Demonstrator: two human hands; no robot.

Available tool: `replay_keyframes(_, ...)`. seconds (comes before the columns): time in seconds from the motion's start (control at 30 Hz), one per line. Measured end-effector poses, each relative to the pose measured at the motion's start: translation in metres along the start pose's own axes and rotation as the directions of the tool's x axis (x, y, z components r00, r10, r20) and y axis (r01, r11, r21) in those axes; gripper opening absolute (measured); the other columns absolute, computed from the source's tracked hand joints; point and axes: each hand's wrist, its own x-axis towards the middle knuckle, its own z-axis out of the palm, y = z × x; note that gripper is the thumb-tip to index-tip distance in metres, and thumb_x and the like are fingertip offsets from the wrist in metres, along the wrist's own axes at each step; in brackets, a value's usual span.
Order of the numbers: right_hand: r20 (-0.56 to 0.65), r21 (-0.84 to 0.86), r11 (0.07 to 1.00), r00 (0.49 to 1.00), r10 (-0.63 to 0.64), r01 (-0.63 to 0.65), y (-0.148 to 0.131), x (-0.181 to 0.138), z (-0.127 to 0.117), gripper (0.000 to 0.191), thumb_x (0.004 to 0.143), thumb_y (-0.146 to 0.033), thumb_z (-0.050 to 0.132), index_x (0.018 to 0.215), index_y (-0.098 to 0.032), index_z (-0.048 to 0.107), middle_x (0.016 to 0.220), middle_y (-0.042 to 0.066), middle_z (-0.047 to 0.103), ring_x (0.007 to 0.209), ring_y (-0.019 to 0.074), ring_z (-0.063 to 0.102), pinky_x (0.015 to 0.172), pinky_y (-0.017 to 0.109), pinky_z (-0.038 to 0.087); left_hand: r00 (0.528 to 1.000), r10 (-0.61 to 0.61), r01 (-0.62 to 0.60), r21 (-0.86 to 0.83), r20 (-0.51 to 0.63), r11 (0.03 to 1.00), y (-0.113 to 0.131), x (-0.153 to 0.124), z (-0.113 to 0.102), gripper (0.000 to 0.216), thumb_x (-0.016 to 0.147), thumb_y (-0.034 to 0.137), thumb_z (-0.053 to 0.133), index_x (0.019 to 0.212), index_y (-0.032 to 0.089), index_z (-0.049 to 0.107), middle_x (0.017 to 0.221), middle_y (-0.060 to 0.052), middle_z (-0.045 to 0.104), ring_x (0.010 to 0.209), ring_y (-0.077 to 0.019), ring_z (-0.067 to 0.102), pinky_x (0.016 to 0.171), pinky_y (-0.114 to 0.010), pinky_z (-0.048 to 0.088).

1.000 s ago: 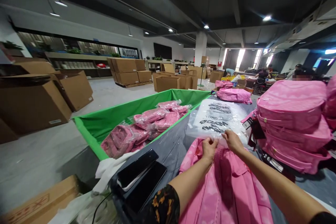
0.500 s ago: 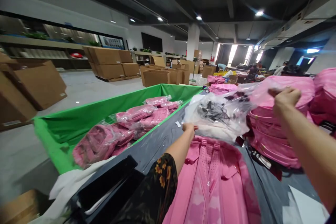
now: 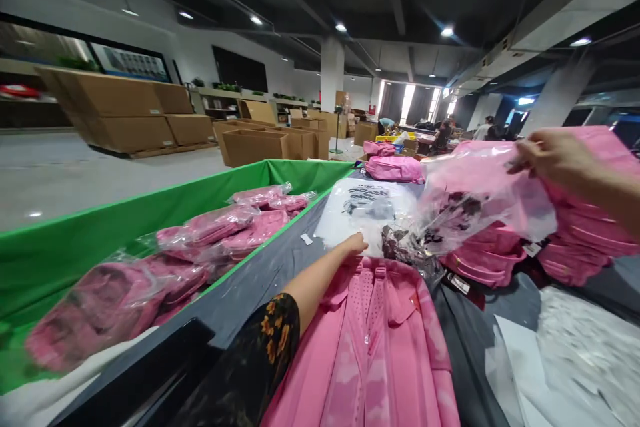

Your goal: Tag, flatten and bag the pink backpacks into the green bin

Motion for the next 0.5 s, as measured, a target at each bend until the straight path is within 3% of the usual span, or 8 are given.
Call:
replay_keyframes(0.1,0.141,-0.280,0.957,0.989,-0.042,0.081,-0.018,-0.023,0.011,0.020,0.085,-0.010,0.071,0.066,-0.013,0.069,0.057,-0.002,0.059,0.056,0.0068,0.046,0.058,0.023,0.032,0.990,0.141,-0.143,0.149,0.023,0.978,0.013,-0.039,-0.001,0.019,0.094,0.031,0.069,0.098,0.013,0.070,0.111,-0.011,0.071,0.113,-0.0256,0.066,0.098,-0.043,0.052)
replay_keyframes(0.2,0.290,-0.279,0.901,0.924,-0.251,0.332,-0.028,-0.062,0.028,0.026,0.094,-0.032,0.068,0.073,-0.017,0.069,0.066,0.001,0.064,0.060,0.0113,0.049,0.064,0.027,0.036,0.952,0.293,-0.304,0.202,0.085,0.931,0.014,-0.098,-0.010,0.017,0.089,0.028,0.070,0.077,0.015,0.072,0.097,-0.012,0.075,0.113,-0.0287,0.066,0.097,-0.036,0.049)
replay_keyframes(0.27,0.322,-0.172,0.872,0.862,-0.391,0.459,-0.029,-0.097,0.040,0.045,0.094,-0.060,0.059,0.076,-0.020,0.067,0.072,0.005,0.065,0.066,0.0171,0.053,0.065,0.030,0.039,0.889,0.372,-0.398,0.047,0.267,0.916,0.007,-0.142,-0.012,0.021,0.087,0.035,0.070,0.078,0.016,0.075,0.089,-0.010,0.076,0.097,-0.0252,0.070,0.086,-0.031,0.051)
replay_keyframes(0.3,0.334,-0.128,0.862,0.840,-0.428,0.490,-0.028,-0.117,0.048,0.054,0.092,-0.071,0.053,0.076,-0.021,0.066,0.073,0.007,0.066,0.068,0.0198,0.054,0.066,0.032,0.040,0.829,0.409,-0.398,-0.112,0.382,0.911,0.003,-0.163,-0.011,0.024,0.086,0.040,0.072,0.087,0.017,0.077,0.091,-0.009,0.076,0.091,-0.0230,0.070,0.082,-0.030,0.052)
replay_keyframes(0.37,0.380,-0.061,0.887,0.832,-0.404,0.458,-0.022,-0.159,0.064,0.063,0.088,-0.081,0.042,0.073,-0.023,0.061,0.070,0.007,0.064,0.067,0.0223,0.055,0.064,0.033,0.040,0.702,0.480,-0.249,-0.449,0.527,0.858,-0.006,-0.200,-0.005,0.045,0.078,0.051,0.079,0.109,0.019,0.077,0.104,-0.008,0.076,0.090,-0.0205,0.069,0.076,-0.027,0.051)
replay_keyframes(0.4,0.409,-0.038,0.914,0.841,-0.354,0.404,-0.018,-0.182,0.073,0.061,0.087,-0.081,0.040,0.071,-0.024,0.058,0.067,0.006,0.063,0.064,0.0219,0.055,0.062,0.033,0.040,0.694,0.496,-0.154,-0.565,0.522,0.811,-0.011,-0.215,-0.001,0.057,0.073,0.056,0.082,0.115,0.020,0.075,0.108,-0.009,0.075,0.090,-0.0199,0.068,0.075,-0.026,0.050)
replay_keyframes(0.43,0.441,-0.021,0.940,0.846,-0.298,0.342,-0.014,-0.204,0.082,0.058,0.087,-0.079,0.040,0.071,-0.025,0.055,0.064,0.005,0.061,0.060,0.0210,0.054,0.060,0.033,0.039,0.733,0.487,-0.096,-0.637,0.474,0.765,-0.015,-0.227,0.003,0.063,0.068,0.061,0.085,0.114,0.019,0.075,0.106,-0.008,0.074,0.089,-0.0189,0.067,0.073,-0.025,0.049)
replay_keyframes(0.5,0.478,0.008,0.971,0.852,-0.214,0.240,-0.003,-0.246,0.097,0.053,0.088,-0.075,0.040,0.071,-0.026,0.052,0.061,0.003,0.060,0.055,0.0198,0.053,0.056,0.032,0.037,0.840,0.443,-0.102,-0.712,0.312,0.695,-0.025,-0.244,0.010,0.063,0.062,0.066,0.086,0.096,0.015,0.077,0.090,-0.007,0.072,0.080,-0.0167,0.064,0.072,-0.025,0.048)
